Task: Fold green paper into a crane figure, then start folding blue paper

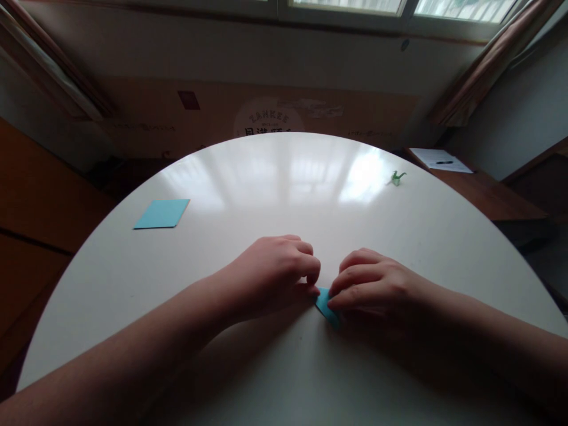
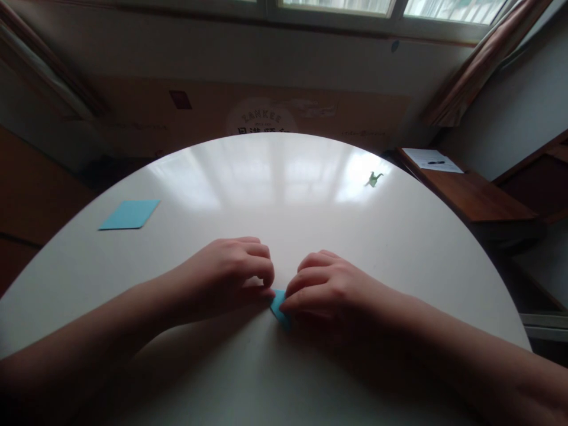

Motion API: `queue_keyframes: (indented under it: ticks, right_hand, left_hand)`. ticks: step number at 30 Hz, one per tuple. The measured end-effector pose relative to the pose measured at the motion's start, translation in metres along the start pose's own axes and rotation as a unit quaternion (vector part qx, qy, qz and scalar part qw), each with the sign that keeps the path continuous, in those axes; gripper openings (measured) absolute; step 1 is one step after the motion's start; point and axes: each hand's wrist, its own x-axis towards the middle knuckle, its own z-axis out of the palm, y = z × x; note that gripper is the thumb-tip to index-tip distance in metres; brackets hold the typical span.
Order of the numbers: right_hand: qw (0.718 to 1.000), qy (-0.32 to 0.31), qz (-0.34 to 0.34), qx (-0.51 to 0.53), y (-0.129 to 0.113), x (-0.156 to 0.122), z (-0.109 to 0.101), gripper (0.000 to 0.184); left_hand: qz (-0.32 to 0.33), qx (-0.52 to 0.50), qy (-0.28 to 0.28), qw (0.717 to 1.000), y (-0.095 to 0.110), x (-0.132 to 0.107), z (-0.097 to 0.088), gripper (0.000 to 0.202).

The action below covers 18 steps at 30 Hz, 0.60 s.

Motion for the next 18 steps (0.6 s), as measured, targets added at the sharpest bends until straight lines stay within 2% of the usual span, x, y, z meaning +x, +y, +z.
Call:
queue_keyframes:
  ticks: [6,10,13,15,17,18]
  right_hand:
    - [1.000,0.017,-0.002,0.022,0.001,-0.003,0.002,0.019]
    - [0.999,-0.007,0.019,0.025,-0.007,-0.004,-0.002,0.013]
    - [0.998,-0.023,0.060,0.012,-0.014,-0.003,-0.005,0.012]
    - [0.997,-0.021,0.078,0.012,-0.018,-0.003,-0.006,0.011]
    - [0.995,-0.020,0.093,0.019,-0.020,-0.002,-0.006,0.011]
    - [0.994,-0.025,0.101,0.023,-0.021,-0.001,-0.006,0.011]
  left_hand:
    - [0.012,0.006,0.033,0.999,-0.001,0.004,0.007,0.013]
    - [0.013,0.041,0.041,0.998,0.007,-0.002,-0.007,0.011]
    - [0.021,0.104,-0.015,0.994,0.032,-0.015,-0.013,0.018]
    - [0.040,0.141,-0.045,0.988,0.056,-0.026,-0.004,0.018]
    - [0.070,0.159,-0.031,0.984,0.080,-0.036,0.015,0.015]
    - [0.067,0.169,0.008,0.983,0.091,-0.040,0.026,0.016]
